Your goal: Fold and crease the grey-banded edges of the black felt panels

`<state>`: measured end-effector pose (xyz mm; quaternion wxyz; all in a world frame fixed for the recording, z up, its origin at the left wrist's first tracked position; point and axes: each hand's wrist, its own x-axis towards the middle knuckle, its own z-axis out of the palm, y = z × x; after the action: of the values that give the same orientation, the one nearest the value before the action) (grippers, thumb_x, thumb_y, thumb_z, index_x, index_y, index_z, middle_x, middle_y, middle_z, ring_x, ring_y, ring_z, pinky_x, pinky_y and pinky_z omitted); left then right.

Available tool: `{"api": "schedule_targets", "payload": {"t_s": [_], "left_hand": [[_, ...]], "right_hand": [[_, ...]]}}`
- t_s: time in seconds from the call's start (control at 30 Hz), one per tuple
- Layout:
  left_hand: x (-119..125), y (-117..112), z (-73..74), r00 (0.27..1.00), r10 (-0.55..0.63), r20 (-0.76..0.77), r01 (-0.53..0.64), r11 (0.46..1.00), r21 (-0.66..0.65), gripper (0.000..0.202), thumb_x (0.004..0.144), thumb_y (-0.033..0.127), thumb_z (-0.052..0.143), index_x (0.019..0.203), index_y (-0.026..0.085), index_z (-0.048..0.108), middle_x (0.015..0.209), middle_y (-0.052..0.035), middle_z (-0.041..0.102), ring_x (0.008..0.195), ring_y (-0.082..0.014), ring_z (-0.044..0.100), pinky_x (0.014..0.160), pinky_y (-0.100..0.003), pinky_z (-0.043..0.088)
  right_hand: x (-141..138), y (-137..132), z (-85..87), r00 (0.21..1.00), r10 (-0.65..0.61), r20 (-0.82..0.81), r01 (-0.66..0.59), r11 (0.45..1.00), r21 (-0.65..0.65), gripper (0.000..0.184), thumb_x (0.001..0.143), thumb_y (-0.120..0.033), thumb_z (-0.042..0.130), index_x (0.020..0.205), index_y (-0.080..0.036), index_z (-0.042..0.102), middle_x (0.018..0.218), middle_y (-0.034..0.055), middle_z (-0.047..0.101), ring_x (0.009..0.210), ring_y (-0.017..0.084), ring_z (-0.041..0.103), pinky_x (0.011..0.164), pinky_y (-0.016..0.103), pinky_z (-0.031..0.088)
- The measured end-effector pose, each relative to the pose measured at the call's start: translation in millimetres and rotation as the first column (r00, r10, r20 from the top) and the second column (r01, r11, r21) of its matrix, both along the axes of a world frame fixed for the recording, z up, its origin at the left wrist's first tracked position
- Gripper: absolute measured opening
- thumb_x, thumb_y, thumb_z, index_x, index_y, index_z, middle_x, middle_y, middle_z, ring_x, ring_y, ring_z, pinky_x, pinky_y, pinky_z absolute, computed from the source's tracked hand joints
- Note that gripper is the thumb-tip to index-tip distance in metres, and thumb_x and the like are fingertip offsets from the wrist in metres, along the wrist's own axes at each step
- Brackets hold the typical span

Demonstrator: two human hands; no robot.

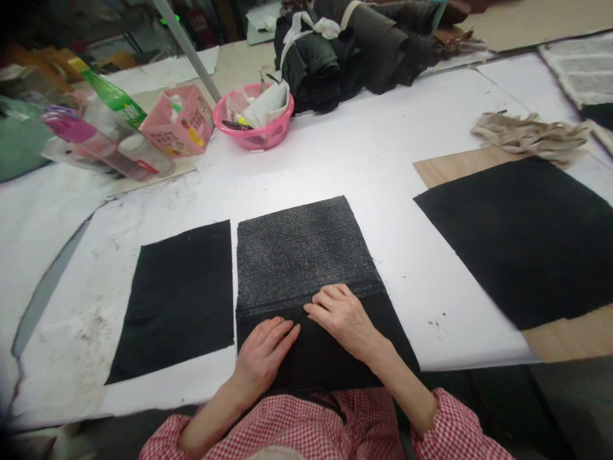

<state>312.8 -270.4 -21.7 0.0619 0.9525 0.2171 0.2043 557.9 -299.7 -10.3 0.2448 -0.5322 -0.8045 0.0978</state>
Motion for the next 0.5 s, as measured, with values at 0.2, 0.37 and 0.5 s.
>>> {"api": "schedule_targets", "payload": {"t_s": [0.2, 0.37, 0.5], "left_hand": [[0, 1, -1.1, 1.000, -0.001, -0.005, 0.001, 1.000, -0.026, 0.031, 0.098, 0.011, 0.045, 0.124, 0.013, 0.062, 0.114, -0.0101, 0.067, 0.111, -0.0242, 0.059, 0.096, -0.042, 0.050], [0, 1, -0.6, 1.000, 0.006, 0.009, -0.006, 1.000, -0.024, 0.032, 0.098, 0.011, 0.044, 0.125, 0.013, 0.062, 0.113, -0.0106, 0.068, 0.110, -0.0234, 0.060, 0.095, -0.042, 0.052], [0, 2, 0.2, 0.999, 0.010, 0.039, -0.009, 1.000, -0.021, 0.031, 0.097, 0.010, 0.045, 0.123, 0.013, 0.062, 0.111, -0.0099, 0.069, 0.108, -0.0231, 0.061, 0.094, -0.041, 0.052]], "right_hand": [[-15, 5, -4.5, 1.000, 0.020, 0.001, -0.020, 1.000, 0.006, 0.011, 0.098, -0.020, 0.054, 0.103, -0.020, 0.064, 0.094, 0.0034, 0.064, 0.095, 0.020, 0.053, 0.086, 0.037, 0.039], [-24, 7, -1.9, 0.998, -0.058, 0.003, 0.058, 0.998, -0.016, 0.016, 0.099, -0.020, 0.050, 0.090, -0.018, 0.063, 0.086, 0.0040, 0.062, 0.088, 0.020, 0.051, 0.082, 0.037, 0.038], [-27, 8, -1.4, 0.995, -0.104, 0.001, 0.104, 0.994, -0.032, 0.017, 0.099, -0.020, 0.050, 0.089, -0.018, 0.063, 0.084, 0.0041, 0.061, 0.086, 0.020, 0.050, 0.078, 0.036, 0.037]]}}
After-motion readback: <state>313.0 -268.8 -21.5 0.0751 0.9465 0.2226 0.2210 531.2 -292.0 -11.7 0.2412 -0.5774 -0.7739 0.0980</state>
